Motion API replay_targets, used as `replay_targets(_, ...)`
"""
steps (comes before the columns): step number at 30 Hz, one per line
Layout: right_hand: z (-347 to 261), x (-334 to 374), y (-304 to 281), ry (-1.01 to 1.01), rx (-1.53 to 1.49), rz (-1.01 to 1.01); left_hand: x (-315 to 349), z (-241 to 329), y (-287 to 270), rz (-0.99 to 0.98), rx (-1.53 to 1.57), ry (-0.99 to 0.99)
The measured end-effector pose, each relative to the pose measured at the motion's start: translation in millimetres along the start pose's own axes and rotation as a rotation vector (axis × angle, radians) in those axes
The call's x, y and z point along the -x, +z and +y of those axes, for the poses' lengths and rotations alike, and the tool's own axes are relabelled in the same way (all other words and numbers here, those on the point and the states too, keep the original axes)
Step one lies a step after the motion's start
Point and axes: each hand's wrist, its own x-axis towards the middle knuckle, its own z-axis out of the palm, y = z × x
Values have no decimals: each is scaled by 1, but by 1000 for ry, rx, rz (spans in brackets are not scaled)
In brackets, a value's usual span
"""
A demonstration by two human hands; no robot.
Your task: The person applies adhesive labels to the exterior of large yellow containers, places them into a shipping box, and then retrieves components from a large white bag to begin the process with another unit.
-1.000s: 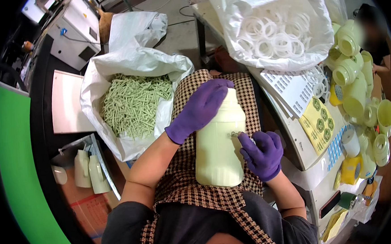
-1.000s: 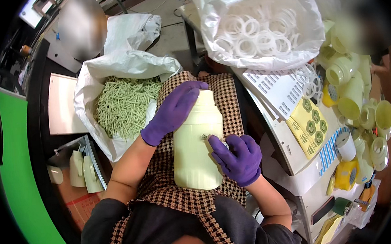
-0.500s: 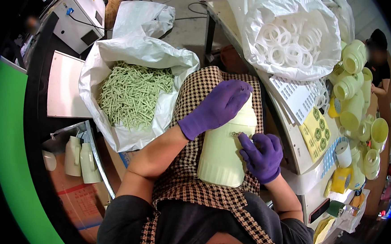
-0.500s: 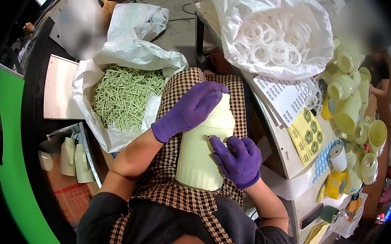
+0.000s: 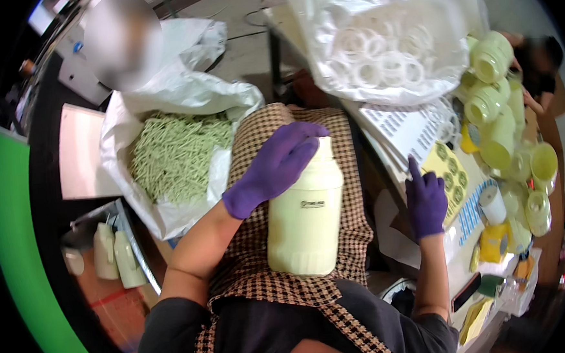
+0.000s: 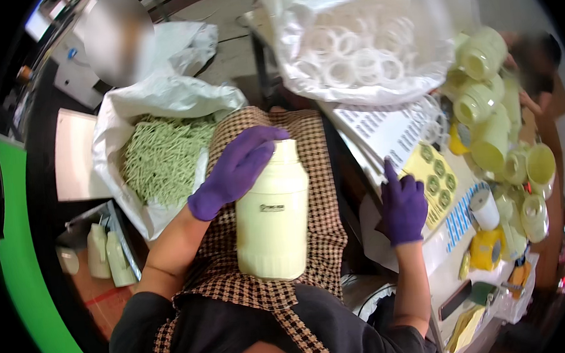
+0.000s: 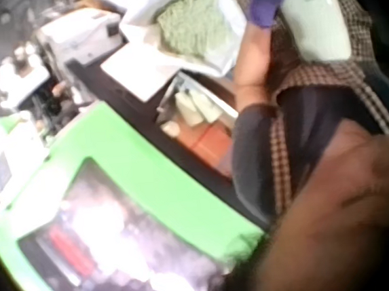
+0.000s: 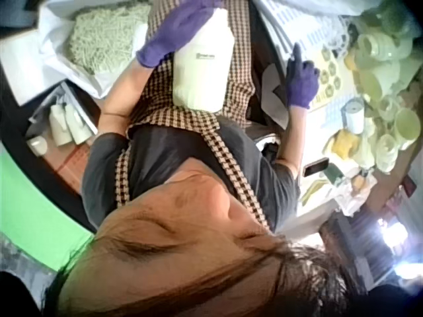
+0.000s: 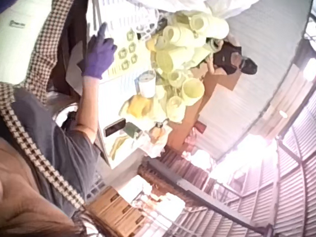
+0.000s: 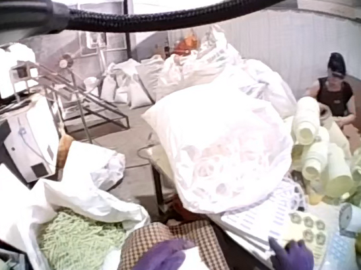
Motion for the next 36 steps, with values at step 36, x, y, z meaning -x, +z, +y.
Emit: replay_targets(36,-106,13,105,181,-1332,-33,142,-37,-87,257,-744,-332)
